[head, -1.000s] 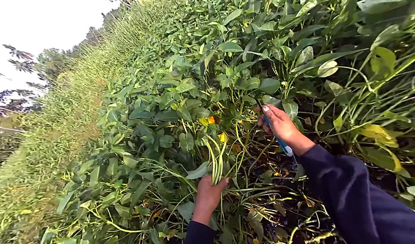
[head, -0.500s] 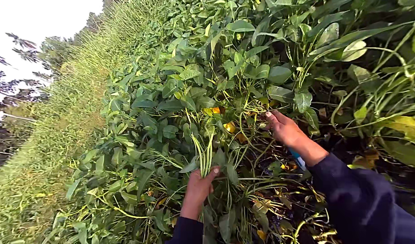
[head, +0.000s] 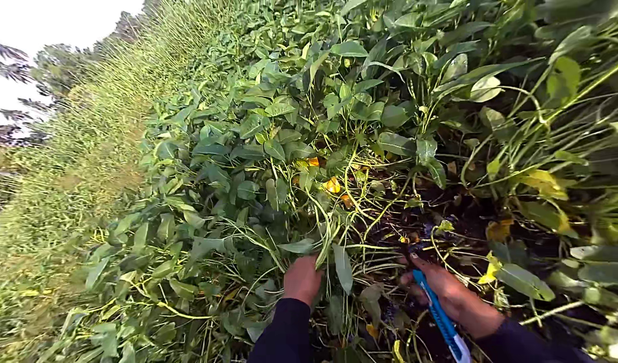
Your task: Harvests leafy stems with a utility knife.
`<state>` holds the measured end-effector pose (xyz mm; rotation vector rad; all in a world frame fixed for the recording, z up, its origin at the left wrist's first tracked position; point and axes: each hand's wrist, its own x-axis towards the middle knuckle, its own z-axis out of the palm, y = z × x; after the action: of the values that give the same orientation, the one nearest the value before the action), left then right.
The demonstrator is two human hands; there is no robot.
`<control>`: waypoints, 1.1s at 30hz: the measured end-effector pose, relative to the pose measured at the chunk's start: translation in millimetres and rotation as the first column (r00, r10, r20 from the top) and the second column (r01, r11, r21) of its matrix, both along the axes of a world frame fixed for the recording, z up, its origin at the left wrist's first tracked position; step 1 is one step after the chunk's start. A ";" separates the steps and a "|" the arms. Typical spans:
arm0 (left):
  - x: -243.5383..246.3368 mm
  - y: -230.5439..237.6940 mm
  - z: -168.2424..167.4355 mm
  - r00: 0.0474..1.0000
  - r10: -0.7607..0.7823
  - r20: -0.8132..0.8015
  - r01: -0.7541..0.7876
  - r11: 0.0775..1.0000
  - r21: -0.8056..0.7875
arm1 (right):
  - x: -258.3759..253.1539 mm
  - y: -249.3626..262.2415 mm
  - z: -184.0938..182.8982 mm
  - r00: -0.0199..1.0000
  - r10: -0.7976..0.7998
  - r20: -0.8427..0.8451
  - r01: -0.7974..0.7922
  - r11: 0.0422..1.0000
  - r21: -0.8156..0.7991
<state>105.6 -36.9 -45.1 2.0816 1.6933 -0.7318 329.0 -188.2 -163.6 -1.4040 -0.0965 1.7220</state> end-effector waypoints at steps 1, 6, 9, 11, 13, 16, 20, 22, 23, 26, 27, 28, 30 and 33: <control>0.1 -1.7 6.5 1.000 -0.007 0.004 0.007 1.000 -0.013 | 2.0 0.9 0.9 1.000 -0.006 -0.008 0.006 1.000 0.003; -8.6 -15.4 50.4 0.958 0.069 0.278 -0.043 0.994 -0.101 | 8.1 11.6 8.4 0.998 0.035 -0.048 -0.033 0.998 0.045; -5.5 -20.4 67.9 0.917 0.139 0.373 -0.104 0.988 -0.113 | 4.4 25.0 10.8 0.990 0.015 -0.138 -0.007 0.998 0.057; -5.8 -17.6 70.2 0.903 0.165 0.396 -0.134 0.985 -0.106 | 1.2 36.5 5.1 0.964 -0.093 -0.250 0.105 0.994 0.034; -12.8 -11.5 65.3 0.884 0.193 0.425 -0.163 0.981 -0.106 | -1.6 46.3 1.9 0.911 -0.218 -0.350 0.234 0.972 0.003; -24.6 -4.9 56.2 0.814 0.285 0.506 -0.268 0.957 -0.107 | -3.0 52.1 -1.3 0.836 -0.338 -0.432 0.377 0.926 0.005; -24.8 1.7 49.4 0.702 0.273 0.658 -0.395 0.918 0.041 | -2.6 44.2 -2.4 0.793 -0.355 -0.495 0.423 0.906 0.029; -10.9 6.3 44.5 0.750 0.212 0.626 -0.383 0.912 0.149 | -1.7 42.9 -6.1 0.792 -0.342 -0.506 0.416 0.909 0.036; -1.4 8.8 39.1 0.792 0.180 0.583 -0.351 0.916 0.194 | -1.2 43.2 -9.5 0.793 -0.330 -0.511 0.407 0.913 0.042; 26.8 18.2 16.0 0.939 0.058 0.340 -0.145 0.960 0.239 | -2.2 46.0 -15.0 0.814 -0.313 -0.489 0.380 0.924 0.042; 32.5 21.7 6.8 0.971 0.009 0.240 -0.065 0.972 0.226 | -2.5 46.7 -15.1 0.821 -0.309 -0.481 0.370 0.928 0.036; 35.9 25.2 -1.6 0.987 -0.028 0.156 -0.002 0.981 0.192 | -2.8 47.3 -14.4 0.826 -0.308 -0.472 0.362 0.932 0.026; 36.1 31.4 -12.4 0.997 -0.069 0.038 0.064 0.991 0.114 | -4.2 48.2 -13.6 0.832 -0.302 -0.466 0.342 0.940 0.002; 30.5 29.9 -4.2 0.998 -0.058 0.003 0.057 0.990 0.128 | -6.7 50.5 -14.3 0.865 -0.273 -0.420 0.293 0.956 -0.018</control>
<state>136.1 -7.0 -49.3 2.2249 1.7244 -0.6484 322.3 -137.6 -177.9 -0.9312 0.2938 1.7165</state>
